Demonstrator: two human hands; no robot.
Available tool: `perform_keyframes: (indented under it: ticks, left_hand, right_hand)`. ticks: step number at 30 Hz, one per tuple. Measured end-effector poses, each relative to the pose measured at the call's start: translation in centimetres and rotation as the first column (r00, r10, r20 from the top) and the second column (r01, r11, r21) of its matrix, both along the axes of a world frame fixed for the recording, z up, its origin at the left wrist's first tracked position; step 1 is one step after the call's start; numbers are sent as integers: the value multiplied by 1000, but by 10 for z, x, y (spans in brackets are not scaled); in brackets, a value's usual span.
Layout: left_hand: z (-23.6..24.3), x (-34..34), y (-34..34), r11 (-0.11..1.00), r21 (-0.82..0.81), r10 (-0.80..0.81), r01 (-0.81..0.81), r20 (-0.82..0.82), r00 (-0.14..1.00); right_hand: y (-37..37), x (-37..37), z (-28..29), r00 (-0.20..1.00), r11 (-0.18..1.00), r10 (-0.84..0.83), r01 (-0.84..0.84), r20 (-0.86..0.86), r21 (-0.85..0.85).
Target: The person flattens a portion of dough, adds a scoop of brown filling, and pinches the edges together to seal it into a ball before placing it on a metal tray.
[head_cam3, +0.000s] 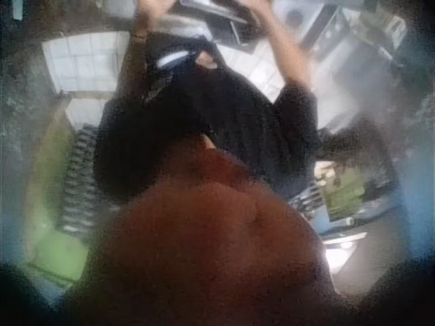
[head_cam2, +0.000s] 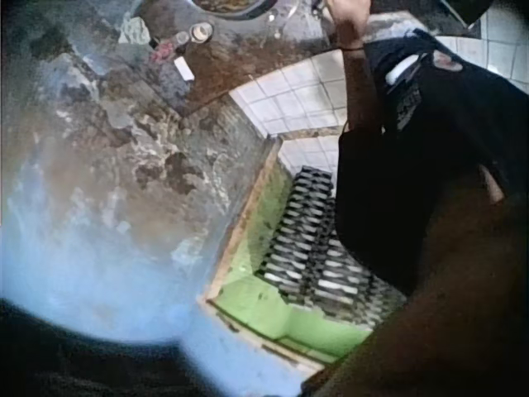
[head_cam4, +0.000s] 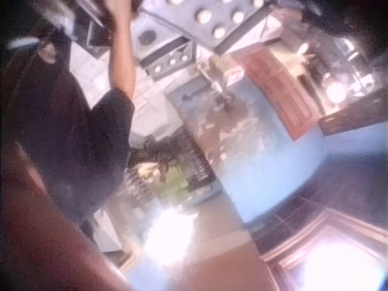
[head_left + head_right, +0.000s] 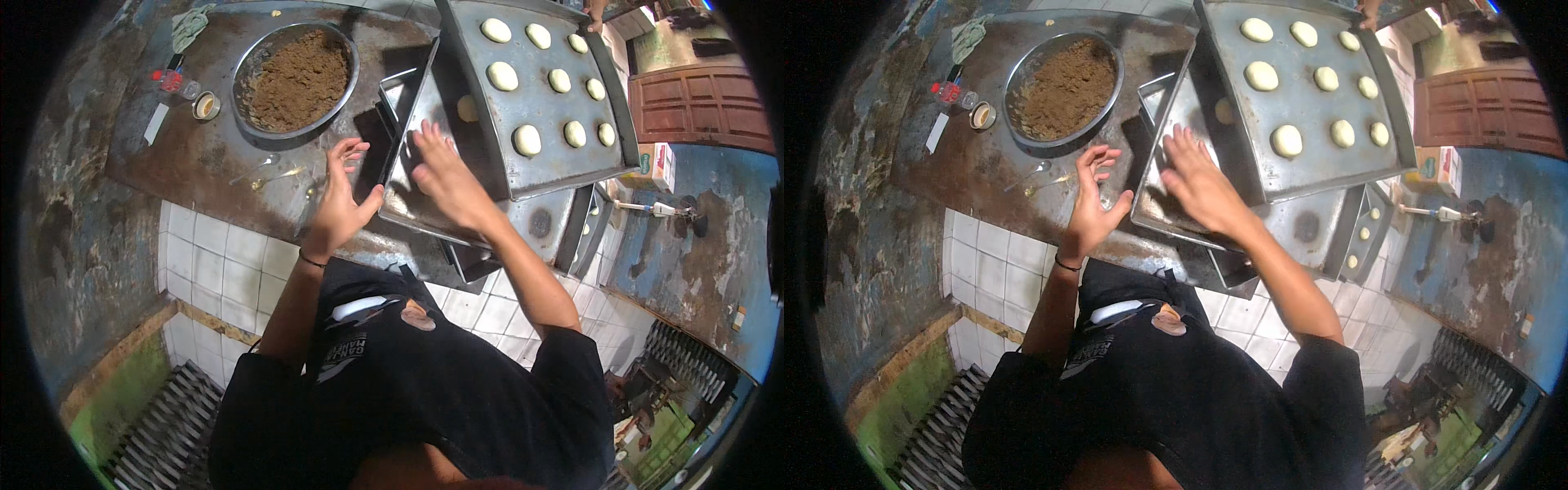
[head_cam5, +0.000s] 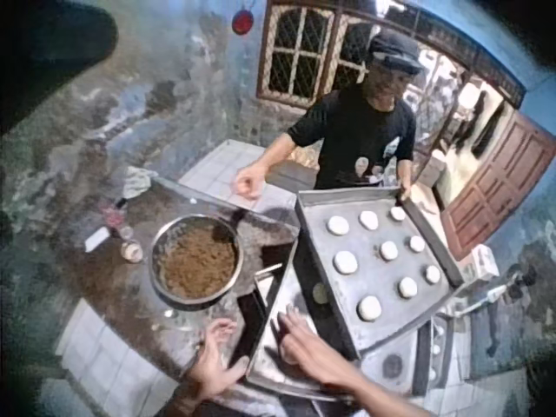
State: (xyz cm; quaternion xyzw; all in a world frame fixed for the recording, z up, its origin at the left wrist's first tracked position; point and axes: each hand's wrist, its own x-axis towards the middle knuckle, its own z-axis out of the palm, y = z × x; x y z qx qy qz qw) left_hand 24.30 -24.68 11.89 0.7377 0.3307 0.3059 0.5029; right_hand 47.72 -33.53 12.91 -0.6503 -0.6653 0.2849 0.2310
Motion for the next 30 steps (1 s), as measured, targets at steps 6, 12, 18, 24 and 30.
perform_keyframes:
  ticks: [6,12,18,24,30]
  left_hand:
    - [1,10,-6,1000,0,11,-11,41,999]
    - [-7,23,-1,998,-47,38,-31,147,988]
    - [7,24,17,999,-8,49,-49,216,975]
    - [12,36,41,973,-219,17,75,388,922]
    - [27,92,54,973,-140,-129,181,318,939]
  right_hand:
    - [3,7,-8,985,1000,-9,12,174,-16]
    - [63,13,-25,599,897,-378,426,706,119]
    - [93,19,-29,426,924,-111,377,898,-64]
    - [115,88,3,731,950,-44,242,681,-199]
    - [83,70,93,994,954,-103,86,-43,-287]
